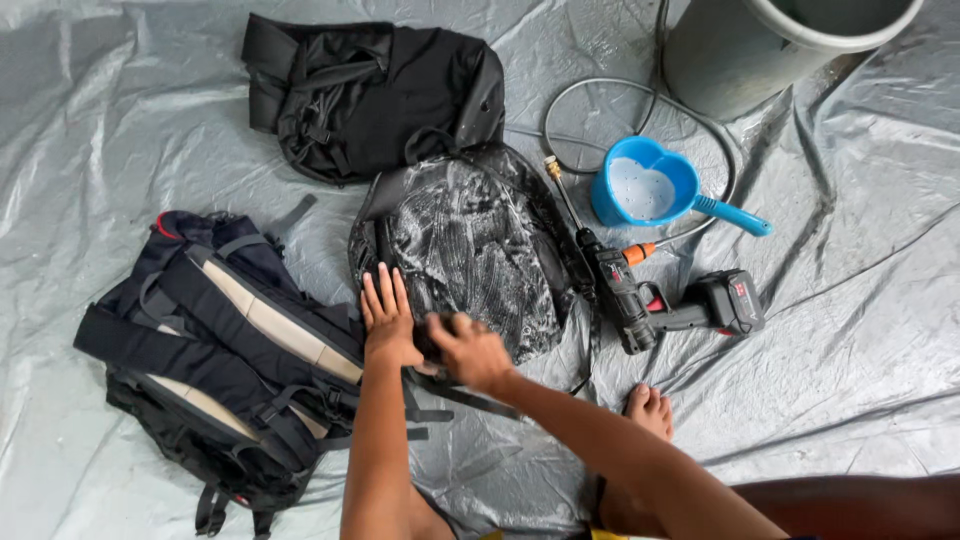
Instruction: The person applies a white cleaning substance to a black backpack using their hands, rubbing the surface thoroughly, and then uses a powered spray tool to rinse the backpack with water.
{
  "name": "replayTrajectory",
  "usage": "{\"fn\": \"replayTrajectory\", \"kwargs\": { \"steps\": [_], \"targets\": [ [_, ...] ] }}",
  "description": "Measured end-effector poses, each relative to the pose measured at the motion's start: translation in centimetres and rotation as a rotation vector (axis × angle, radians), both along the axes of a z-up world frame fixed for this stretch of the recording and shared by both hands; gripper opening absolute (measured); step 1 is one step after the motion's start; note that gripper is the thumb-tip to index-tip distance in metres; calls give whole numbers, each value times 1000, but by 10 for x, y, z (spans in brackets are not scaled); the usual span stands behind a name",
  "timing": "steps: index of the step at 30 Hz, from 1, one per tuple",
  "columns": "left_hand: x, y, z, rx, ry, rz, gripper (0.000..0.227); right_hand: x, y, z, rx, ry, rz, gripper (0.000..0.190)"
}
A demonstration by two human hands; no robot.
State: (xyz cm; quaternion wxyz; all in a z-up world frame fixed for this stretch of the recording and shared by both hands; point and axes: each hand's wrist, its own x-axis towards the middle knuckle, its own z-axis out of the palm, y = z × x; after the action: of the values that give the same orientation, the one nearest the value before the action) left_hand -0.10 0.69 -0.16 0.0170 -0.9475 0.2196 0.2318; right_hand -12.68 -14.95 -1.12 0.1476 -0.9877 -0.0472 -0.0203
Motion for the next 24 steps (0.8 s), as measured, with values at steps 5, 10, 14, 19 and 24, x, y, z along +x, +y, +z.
{"fn": "replayTrajectory", "kwargs": {
  "steps": [5, 10, 14, 19, 24],
  "targets": [
    [0, -3, 35, -62, 129, 19, 205, 30, -87, 6, -193, -150, -343, 55],
    [2, -4, 41, -51, 150, 11, 207, 29, -104, 17, -193, -141, -511, 64],
    [-2, -9, 38, -103, 95, -7, 206, 26, -68, 12, -100, -90, -517, 61],
    [-31, -21, 56, -118, -144, -166, 194, 17, -15, 5, -38, -1, -338, 59],
    [-67, -50, 26, -128, 137, 13, 167, 15, -59, 23, -152, 87, -247, 76]
  ]
}}
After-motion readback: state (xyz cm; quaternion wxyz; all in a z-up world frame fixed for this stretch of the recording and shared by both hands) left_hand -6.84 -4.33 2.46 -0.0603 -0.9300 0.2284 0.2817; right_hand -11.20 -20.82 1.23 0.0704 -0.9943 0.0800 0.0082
